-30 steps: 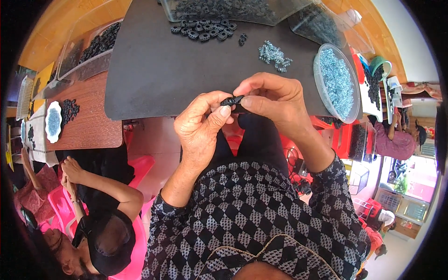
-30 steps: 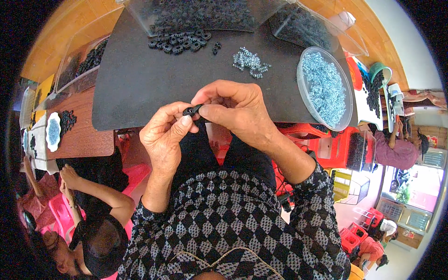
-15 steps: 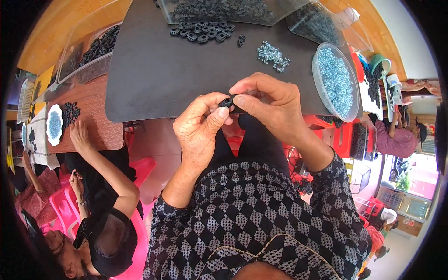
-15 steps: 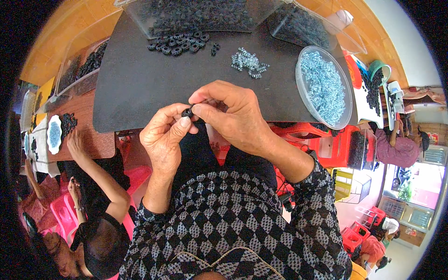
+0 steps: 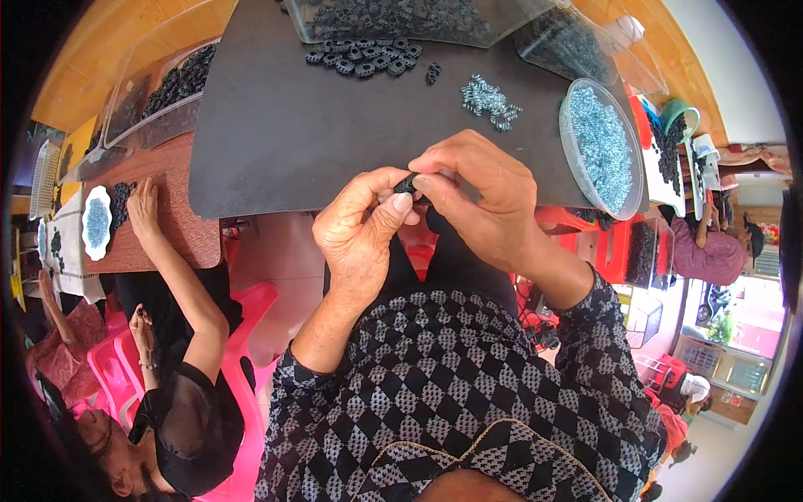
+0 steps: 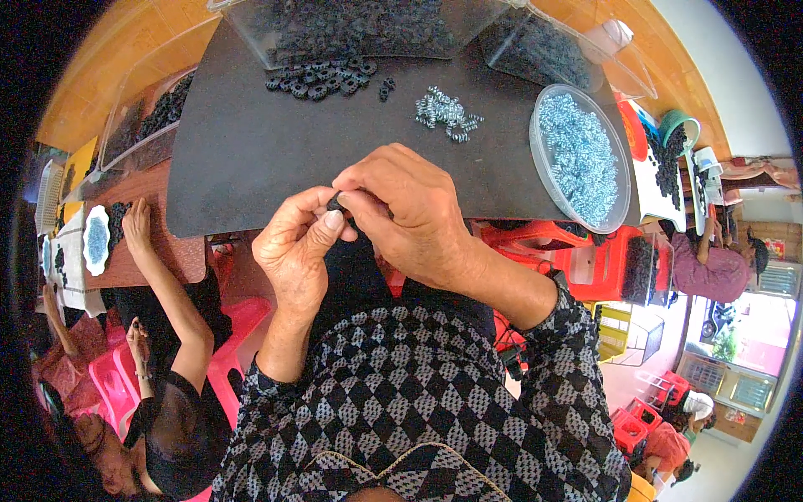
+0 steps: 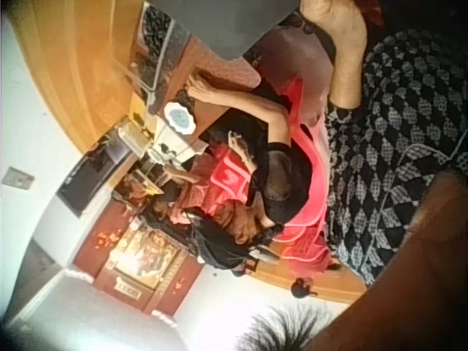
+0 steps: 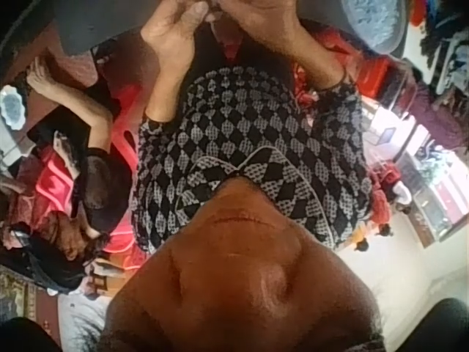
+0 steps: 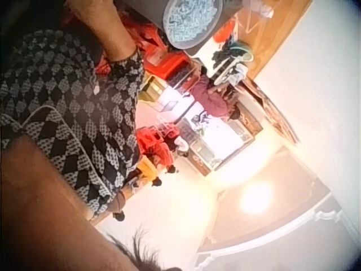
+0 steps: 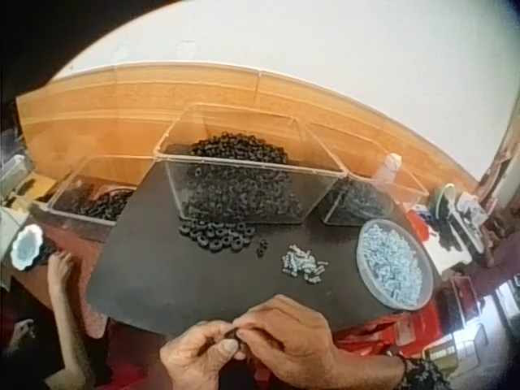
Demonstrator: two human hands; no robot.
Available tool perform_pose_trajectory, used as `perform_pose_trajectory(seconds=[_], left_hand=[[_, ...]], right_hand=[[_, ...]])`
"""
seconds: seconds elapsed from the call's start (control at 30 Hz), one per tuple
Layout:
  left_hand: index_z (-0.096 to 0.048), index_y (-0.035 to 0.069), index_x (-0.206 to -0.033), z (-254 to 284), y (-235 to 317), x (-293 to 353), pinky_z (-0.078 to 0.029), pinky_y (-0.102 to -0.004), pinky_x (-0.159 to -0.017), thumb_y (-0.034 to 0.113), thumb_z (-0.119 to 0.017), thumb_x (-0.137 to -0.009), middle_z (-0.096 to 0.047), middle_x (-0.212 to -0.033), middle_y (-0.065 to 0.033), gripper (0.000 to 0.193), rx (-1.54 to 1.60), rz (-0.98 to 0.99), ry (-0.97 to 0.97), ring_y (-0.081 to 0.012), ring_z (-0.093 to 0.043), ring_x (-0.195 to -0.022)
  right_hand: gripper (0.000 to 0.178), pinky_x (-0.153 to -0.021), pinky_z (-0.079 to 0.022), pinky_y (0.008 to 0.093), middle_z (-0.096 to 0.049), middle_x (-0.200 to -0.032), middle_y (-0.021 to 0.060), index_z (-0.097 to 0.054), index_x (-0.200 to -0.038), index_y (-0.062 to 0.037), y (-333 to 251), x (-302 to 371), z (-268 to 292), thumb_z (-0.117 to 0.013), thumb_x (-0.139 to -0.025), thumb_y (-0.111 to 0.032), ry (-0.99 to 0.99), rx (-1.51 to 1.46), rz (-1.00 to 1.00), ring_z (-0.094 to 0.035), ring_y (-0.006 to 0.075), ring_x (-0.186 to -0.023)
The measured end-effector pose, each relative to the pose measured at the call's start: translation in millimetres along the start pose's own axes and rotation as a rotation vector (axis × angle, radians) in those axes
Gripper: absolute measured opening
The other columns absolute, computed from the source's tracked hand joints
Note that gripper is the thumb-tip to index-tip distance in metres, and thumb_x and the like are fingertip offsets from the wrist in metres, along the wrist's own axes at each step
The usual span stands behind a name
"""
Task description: Manually assemble small plastic components by inserting tiny beads into designated slots.
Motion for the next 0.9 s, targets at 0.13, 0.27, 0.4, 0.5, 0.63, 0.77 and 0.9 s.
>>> perform_pose_trajectory(seconds=[0.13,0.27,0.4,0.5,0.63,0.77,0.9], left_hand=[[-0.06,-0.007,-0.101,2,-2,-3,-0.053,-0.0257,-0.066,0.0,-0.062,-0.085,-0.065,-0.088,-0.0121,0.018,0.215,0.023,0.007,-0.0133,-0.061,-0.069],[-0.059,-0.007,-0.102,2,-2,-7,-0.053,-0.0277,-0.066,0.0,-0.061,-0.085,-0.066,-0.088,-0.0156,0.018,0.303,0.05,-0.017,-0.0172,-0.063,-0.069],[-0.059,-0.007,-0.101,0,-2,-5,-0.053,-0.0281,-0.066,0.0,-0.061,-0.085,-0.065,-0.088,-0.0158,0.018,0.344,0.057,-0.011,-0.018,-0.064,-0.069],[-0.059,-0.008,-0.102,1,-2,-5,-0.053,-0.028,-0.066,0.0,-0.061,-0.085,-0.065,-0.089,-0.0155,0.019,0.319,0.026,-0.005,-0.0182,-0.064,-0.069],[-0.059,-0.008,-0.103,1,0,-4,-0.053,-0.0271,-0.067,0.001,-0.06,-0.086,-0.065,-0.09,-0.0141,0.019,0.273,0.002,-0.01,-0.0177,-0.064,-0.07],[-0.059,-0.007,-0.103,2,-1,-1,-0.053,-0.0251,-0.067,0.001,-0.06,-0.087,-0.065,-0.09,-0.0119,0.018,0.202,0.021,0.017,-0.0161,-0.064,-0.072],[-0.059,-0.006,-0.104,3,-4,2,-0.053,-0.0241,-0.066,0.002,-0.061,-0.087,-0.065,-0.091,-0.0106,0.019,0.165,0.035,0.033,-0.0149,-0.064,-0.073]], right_hand=[[0.012,-0.059,-0.047,0.0263,-0.061,-0.079,0.0074,-0.063,-0.089,0.0001,4,-2,4,-0.065,-0.077,0.0,0.011,-0.224,-0.218,-0.061,0.0155,-0.069],[0.011,-0.06,-0.047,0.0222,-0.061,-0.081,0.0065,-0.064,-0.091,0.0007,6,-4,12,-0.064,-0.079,0.0,0.041,-0.278,-0.208,-0.062,0.0109,-0.073],[0.011,-0.058,-0.046,0.0228,-0.061,-0.081,0.0064,-0.065,-0.089,-0.0002,-1,-6,7,-0.065,-0.078,0.0,0.009,-0.234,-0.166,-0.059,0.0114,-0.068],[0.012,-0.056,-0.045,0.0242,-0.06,-0.079,0.0063,-0.065,-0.088,-0.0009,0,-6,5,-0.067,-0.076,-0.001,0.0,-0.192,-0.156,-0.056,0.0124,-0.064],[0.012,-0.055,-0.045,0.0255,-0.06,-0.076,0.0065,-0.065,-0.087,-0.0013,3,-4,2,-0.068,-0.076,-0.002,0.0,-0.168,-0.164,-0.057,0.0137,-0.063],[0.011,-0.055,-0.045,0.0274,-0.059,-0.074,0.0071,-0.064,-0.086,-0.0012,0,-5,1,-0.067,-0.075,-0.002,-0.015,-0.12,-0.182,-0.057,0.0162,-0.063],[0.01,-0.056,-0.045,0.0297,-0.058,-0.072,0.0077,-0.063,-0.084,-0.0011,0,-5,0,-0.067,-0.074,-0.001,-0.044,-0.062,-0.146,-0.057,0.0195,-0.064]])
Point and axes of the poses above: each hand's wrist, its own x-axis away from the middle knuckle, its own z-axis out of the back of the hand, y = z × x, the point moved 6 cm from there along -x, towards the middle knuckle
